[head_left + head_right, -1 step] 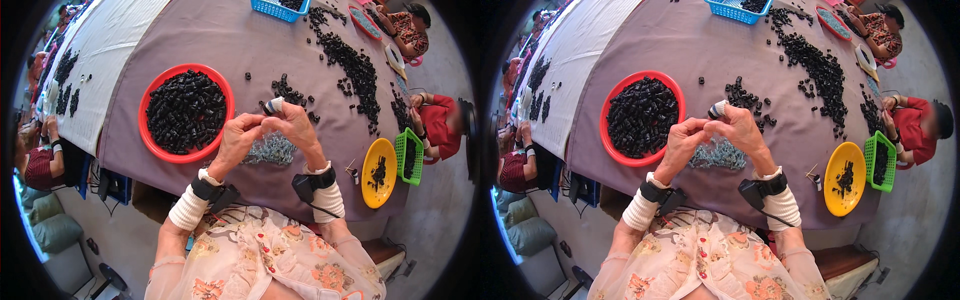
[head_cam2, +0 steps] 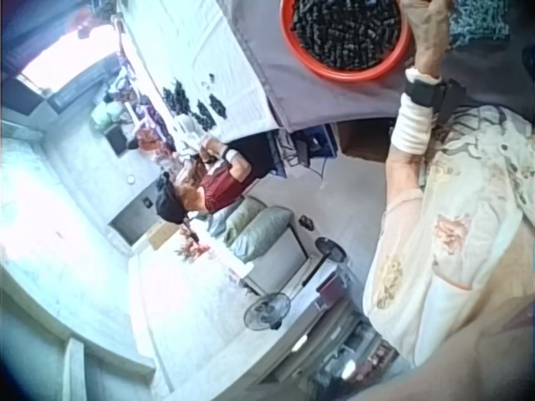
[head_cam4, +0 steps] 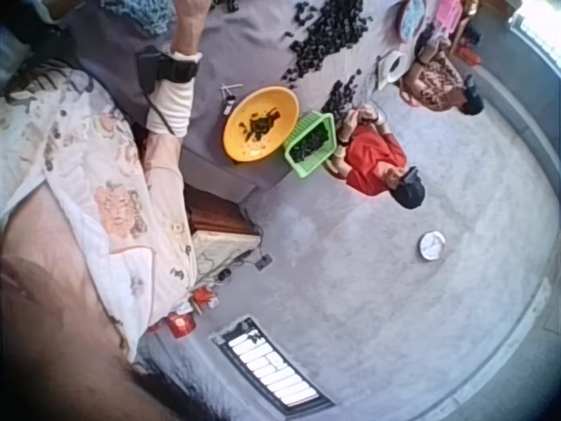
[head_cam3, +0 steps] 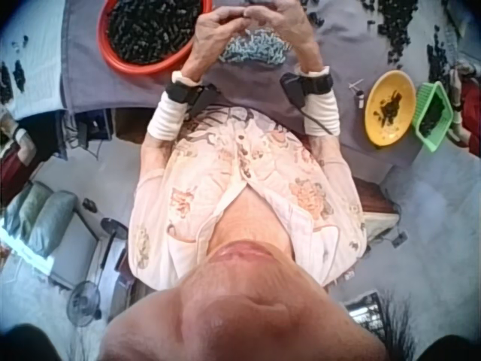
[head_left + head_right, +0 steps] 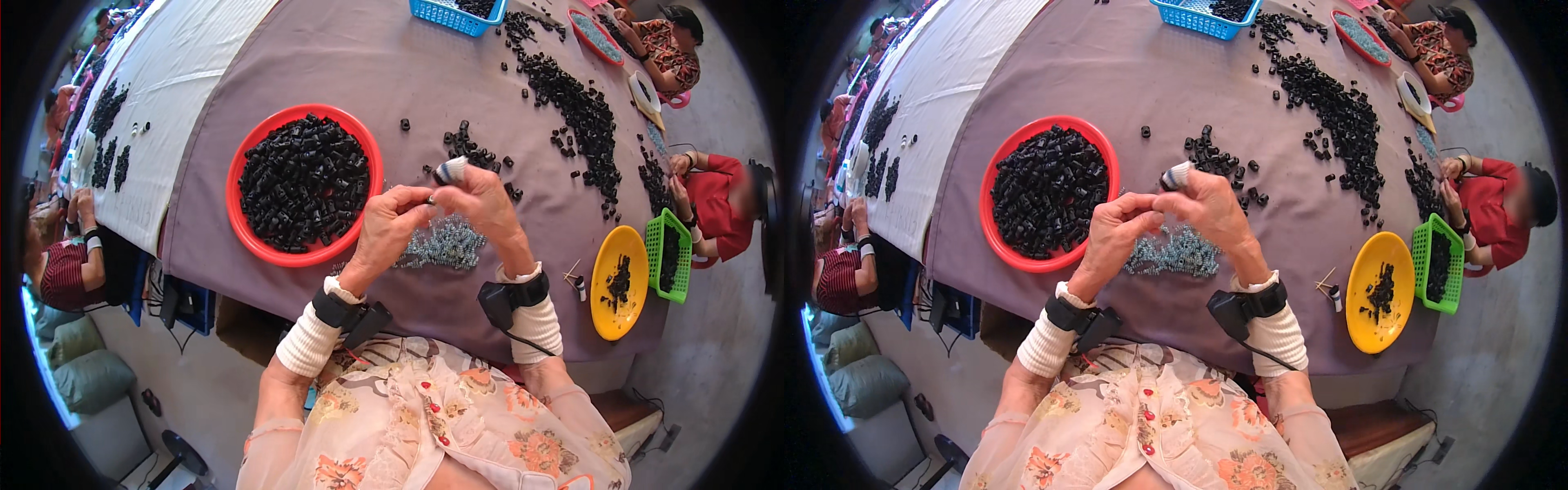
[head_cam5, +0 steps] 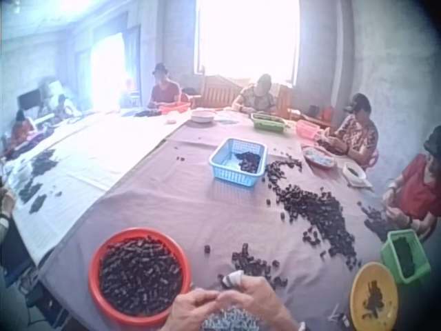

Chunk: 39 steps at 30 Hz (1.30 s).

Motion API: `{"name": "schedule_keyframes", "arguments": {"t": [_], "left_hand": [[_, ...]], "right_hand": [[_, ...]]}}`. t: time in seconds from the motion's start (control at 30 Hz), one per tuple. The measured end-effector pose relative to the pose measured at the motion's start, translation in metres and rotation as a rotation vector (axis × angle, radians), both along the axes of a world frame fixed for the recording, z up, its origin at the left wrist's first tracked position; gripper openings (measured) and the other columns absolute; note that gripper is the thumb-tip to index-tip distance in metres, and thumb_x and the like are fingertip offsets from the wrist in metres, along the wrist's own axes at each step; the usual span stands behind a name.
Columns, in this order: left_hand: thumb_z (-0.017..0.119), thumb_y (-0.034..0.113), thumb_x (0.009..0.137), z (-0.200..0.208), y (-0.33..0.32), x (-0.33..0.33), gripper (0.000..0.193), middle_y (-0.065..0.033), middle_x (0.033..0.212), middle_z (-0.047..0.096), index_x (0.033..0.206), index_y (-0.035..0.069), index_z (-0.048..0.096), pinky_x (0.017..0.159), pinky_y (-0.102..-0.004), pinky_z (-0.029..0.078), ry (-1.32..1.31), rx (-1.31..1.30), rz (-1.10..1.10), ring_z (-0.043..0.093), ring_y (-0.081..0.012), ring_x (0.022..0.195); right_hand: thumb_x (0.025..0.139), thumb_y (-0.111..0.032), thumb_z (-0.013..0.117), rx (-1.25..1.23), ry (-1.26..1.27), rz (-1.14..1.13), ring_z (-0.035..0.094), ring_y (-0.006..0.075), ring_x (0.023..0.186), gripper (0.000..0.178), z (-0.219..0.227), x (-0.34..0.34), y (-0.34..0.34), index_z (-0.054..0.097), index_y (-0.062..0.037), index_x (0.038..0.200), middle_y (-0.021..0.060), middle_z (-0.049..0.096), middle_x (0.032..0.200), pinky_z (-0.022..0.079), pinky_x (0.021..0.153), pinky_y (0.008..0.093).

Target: Assembling small black plastic components by hand at a workshop table.

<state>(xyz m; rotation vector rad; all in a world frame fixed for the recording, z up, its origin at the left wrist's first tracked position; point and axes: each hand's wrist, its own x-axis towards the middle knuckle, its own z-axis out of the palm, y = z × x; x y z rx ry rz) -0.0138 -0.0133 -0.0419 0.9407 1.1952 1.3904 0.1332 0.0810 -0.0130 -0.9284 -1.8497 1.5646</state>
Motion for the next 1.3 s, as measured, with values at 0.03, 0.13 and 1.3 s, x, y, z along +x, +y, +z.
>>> {"name": "schedule_keyframes", "arguments": {"t": [0.03, 0.13, 1.3], "left_hand": [[0.064, 0.004, 0.084, 0.001, 0.000, -0.001, 0.022, -0.0043, 0.087, 0.066, 0.104, -0.004, 0.065, 0.066, -0.0215, 0.049, 0.001, 0.000, 0.001, 0.060, -0.0080, 0.073], [0.064, 0.005, 0.084, 0.004, 0.001, -0.005, 0.021, -0.0030, 0.083, 0.066, 0.103, -0.003, 0.066, 0.066, -0.0213, 0.050, -0.101, -0.068, 0.038, 0.059, -0.0073, 0.071], [0.062, 0.008, 0.088, 0.042, 0.001, -0.001, 0.021, -0.0062, 0.093, 0.066, 0.107, -0.002, 0.064, 0.069, -0.0236, 0.051, -0.206, 0.044, 0.019, 0.061, -0.0105, 0.075]], "right_hand": [[0.083, -0.012, 0.067, -0.025, 0.007, -0.054, 0.051, 0.0036, 0.057, 0.011, -0.002, 0.001, 0.003, 0.062, -0.0014, 0.084, -0.0005, 0.055, 0.062, 0.042, 0.051, 0.0226], [0.081, -0.013, 0.068, 0.279, -0.180, -0.135, 0.058, 0.0110, 0.056, 0.013, -0.014, 0.002, 0.020, 0.062, -0.0017, 0.081, 0.0057, 0.059, 0.065, 0.045, 0.051, 0.0289], [0.076, -0.009, 0.065, 0.592, -0.236, 0.068, 0.057, 0.0331, 0.062, 0.013, 0.029, 0.021, -0.002, 0.057, -0.0006, 0.082, 0.0151, 0.057, 0.069, 0.045, 0.056, 0.0399]]}}
